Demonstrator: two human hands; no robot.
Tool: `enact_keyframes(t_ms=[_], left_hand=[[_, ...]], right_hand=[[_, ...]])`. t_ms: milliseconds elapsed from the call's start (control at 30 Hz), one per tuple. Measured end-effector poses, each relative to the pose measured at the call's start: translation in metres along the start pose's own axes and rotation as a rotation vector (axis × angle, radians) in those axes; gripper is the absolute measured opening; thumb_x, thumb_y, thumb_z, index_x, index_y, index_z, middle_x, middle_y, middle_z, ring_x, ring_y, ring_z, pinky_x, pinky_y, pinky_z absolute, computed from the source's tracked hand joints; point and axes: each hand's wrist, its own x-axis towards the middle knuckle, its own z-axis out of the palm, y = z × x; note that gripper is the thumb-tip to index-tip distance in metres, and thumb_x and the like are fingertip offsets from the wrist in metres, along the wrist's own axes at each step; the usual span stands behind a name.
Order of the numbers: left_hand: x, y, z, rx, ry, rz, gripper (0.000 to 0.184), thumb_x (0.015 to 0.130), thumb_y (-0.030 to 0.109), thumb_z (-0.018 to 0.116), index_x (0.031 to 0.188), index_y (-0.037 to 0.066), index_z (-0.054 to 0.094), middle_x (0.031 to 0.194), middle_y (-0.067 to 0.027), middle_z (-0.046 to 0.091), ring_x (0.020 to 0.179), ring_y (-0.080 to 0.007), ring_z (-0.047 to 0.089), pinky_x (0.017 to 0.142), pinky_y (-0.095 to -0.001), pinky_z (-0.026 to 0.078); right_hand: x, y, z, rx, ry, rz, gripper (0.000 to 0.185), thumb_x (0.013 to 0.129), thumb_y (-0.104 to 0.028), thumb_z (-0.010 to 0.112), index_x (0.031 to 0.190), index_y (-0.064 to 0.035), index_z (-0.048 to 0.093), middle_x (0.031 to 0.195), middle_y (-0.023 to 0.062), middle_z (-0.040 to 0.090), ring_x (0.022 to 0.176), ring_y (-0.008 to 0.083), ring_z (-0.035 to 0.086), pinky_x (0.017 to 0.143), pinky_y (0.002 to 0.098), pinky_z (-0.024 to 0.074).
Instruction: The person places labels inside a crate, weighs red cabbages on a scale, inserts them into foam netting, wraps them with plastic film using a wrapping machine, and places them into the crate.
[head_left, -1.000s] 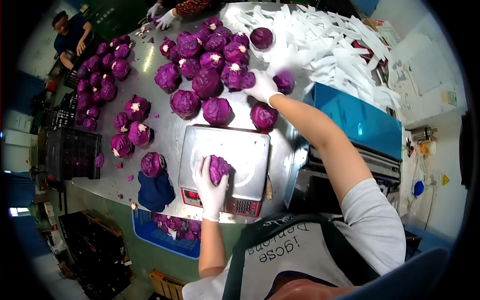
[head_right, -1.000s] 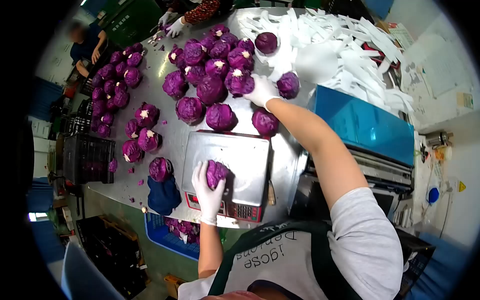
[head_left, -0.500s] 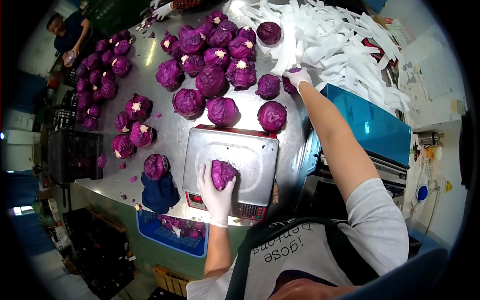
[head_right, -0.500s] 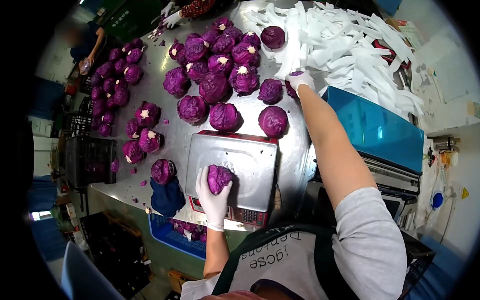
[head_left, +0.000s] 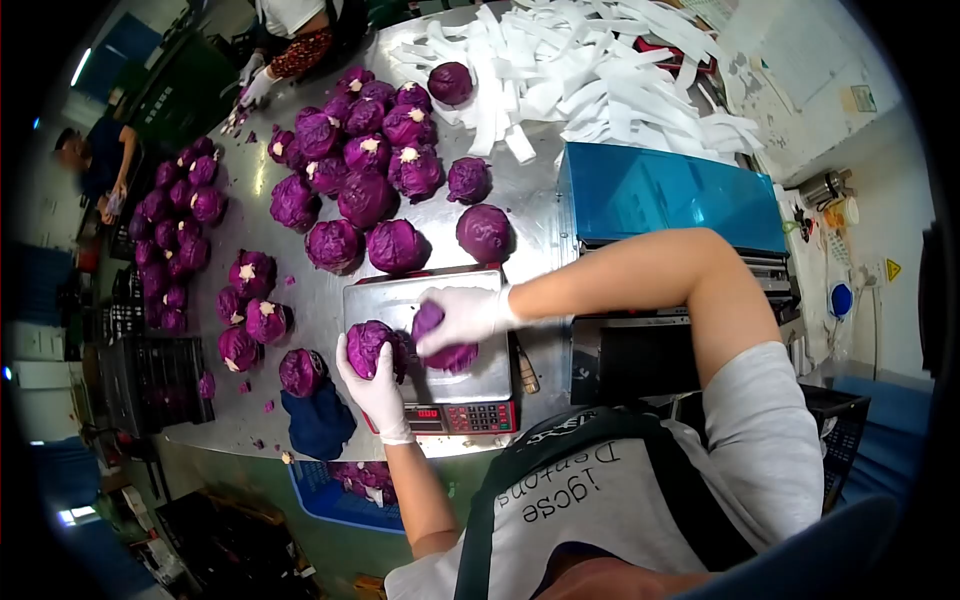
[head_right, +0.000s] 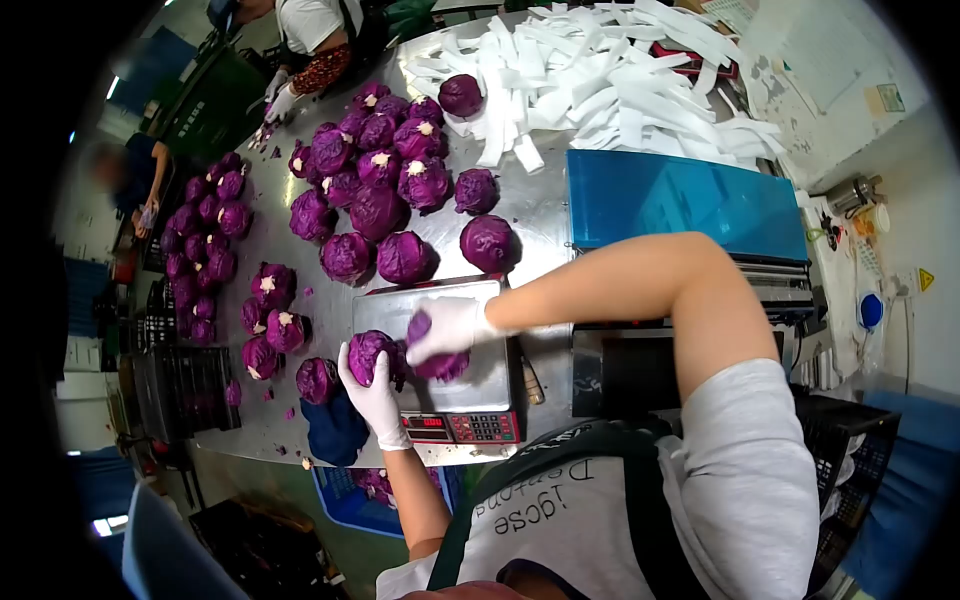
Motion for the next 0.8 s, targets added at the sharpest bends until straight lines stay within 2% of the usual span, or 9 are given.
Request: enact_keyframes(t_ms=[100, 133, 267, 400, 433, 467, 533, 600, 800], left_hand=[[-0.010, -0.009, -0.003, 0.020, -0.187, -0.062, 0.065, 0.082, 0.014, 0.073, 0.138, 0.002, 0.042, 0.139, -0.0171, 0.042, 0.128, -0.0278, 0.043, 0.109, -0.0368, 0.031], [-0.013, -0.006, -0.006, 0.259, -0.248, 0.120, 0.069, 0.080, 0.016, 0.074, 0.139, 0.003, 0.041, 0.143, -0.0197, 0.036, 0.135, -0.0330, 0.035, 0.112, -0.0411, 0.026], [-0.028, 0.007, -0.001, 0.450, -0.238, 0.150, 0.093, 0.070, 0.020, 0.081, 0.147, 0.006, 0.031, 0.153, -0.0211, 0.020, 0.141, -0.0382, 0.020, 0.115, -0.0468, 0.021], [-0.029, 0.005, 0.003, 0.413, -0.188, 0.106, 0.088, 0.071, 0.010, 0.077, 0.147, 0.005, 0.031, 0.153, -0.0201, 0.020, 0.141, -0.0375, 0.020, 0.115, -0.0461, 0.020], [-0.028, 0.007, 0.004, 0.381, -0.180, 0.082, 0.086, 0.072, 0.008, 0.075, 0.146, 0.005, 0.032, 0.153, -0.0193, 0.020, 0.141, -0.0368, 0.022, 0.114, -0.0457, 0.022], [-0.028, 0.004, 0.004, 0.353, -0.167, 0.078, 0.085, 0.072, 0.007, 0.074, 0.146, 0.005, 0.033, 0.153, -0.0191, 0.021, 0.141, -0.0364, 0.023, 0.114, -0.0453, 0.022], [-0.027, -0.002, 0.002, 0.343, -0.138, 0.076, 0.082, 0.073, 0.007, 0.073, 0.145, 0.005, 0.034, 0.153, -0.0186, 0.022, 0.140, -0.0359, 0.025, 0.114, -0.0447, 0.023], [-0.025, 0.002, 0.004, 0.329, -0.114, 0.046, 0.078, 0.076, 0.007, 0.071, 0.145, 0.005, 0.035, 0.153, -0.0185, 0.024, 0.140, -0.0346, 0.025, 0.114, -0.0439, 0.023], [-0.017, -0.012, 0.001, 0.230, -0.094, 0.019, 0.069, 0.084, 0.006, 0.065, 0.144, 0.000, 0.033, 0.150, -0.0207, 0.028, 0.141, -0.0328, 0.026, 0.115, -0.0412, 0.020]], right_hand=[[0.003, 0.034, 0.054, -0.133, 0.120, 0.003, 0.085, 0.077, -0.050, 0.070, 0.136, 0.0030, 0.038, 0.129, 0.0293, 0.048, 0.118, 0.0406, 0.052, 0.102, 0.0394, 0.0415], [0.004, 0.044, 0.058, -0.125, 0.064, -0.032, 0.083, 0.082, -0.050, 0.065, 0.141, 0.0008, 0.035, 0.135, 0.0297, 0.041, 0.124, 0.0415, 0.045, 0.105, 0.0403, 0.0373], [0.007, 0.029, 0.005, -0.281, -0.063, -0.242, 0.079, 0.090, -0.052, 0.053, 0.147, -0.0034, 0.029, 0.142, 0.0264, 0.038, 0.132, 0.0422, 0.038, 0.109, 0.0469, 0.0333], [0.086, 0.080, -0.132, -1.058, 0.538, -0.296, 0.039, 0.079, -0.032, 0.066, 0.108, -0.0059, 0.068, 0.119, 0.0180, 0.061, 0.103, 0.0328, 0.062, 0.078, 0.0471, 0.0529], [0.069, 0.039, -0.169, -0.846, 0.319, 0.135, 0.035, 0.076, -0.027, 0.066, 0.102, -0.0034, 0.069, 0.103, 0.0164, 0.068, 0.099, 0.0297, 0.066, 0.076, 0.0439, 0.0535], [0.120, 0.113, -0.204, -1.084, 0.482, 0.253, 0.029, 0.084, -0.028, 0.059, 0.110, -0.0201, 0.068, 0.109, 0.0154, 0.066, 0.107, 0.0334, 0.060, 0.088, 0.0444, 0.0476], [0.157, 0.182, -0.264, -1.158, 0.596, 0.601, 0.045, 0.083, -0.037, 0.063, 0.125, -0.0198, 0.060, 0.123, 0.0154, 0.060, 0.115, 0.0309, 0.057, 0.095, 0.0451, 0.0449], [0.119, 0.141, -0.272, -0.945, 0.471, 0.771, 0.050, 0.084, -0.025, 0.061, 0.132, -0.0150, 0.053, 0.140, 0.0153, 0.045, 0.131, 0.0328, 0.042, 0.101, 0.0486, 0.0412], [0.092, 0.099, -0.270, -0.887, 0.925, 0.179, 0.051, 0.083, -0.024, 0.065, 0.129, -0.0075, 0.051, 0.133, 0.0178, 0.046, 0.125, 0.0364, 0.043, 0.097, 0.0468, 0.0443]])
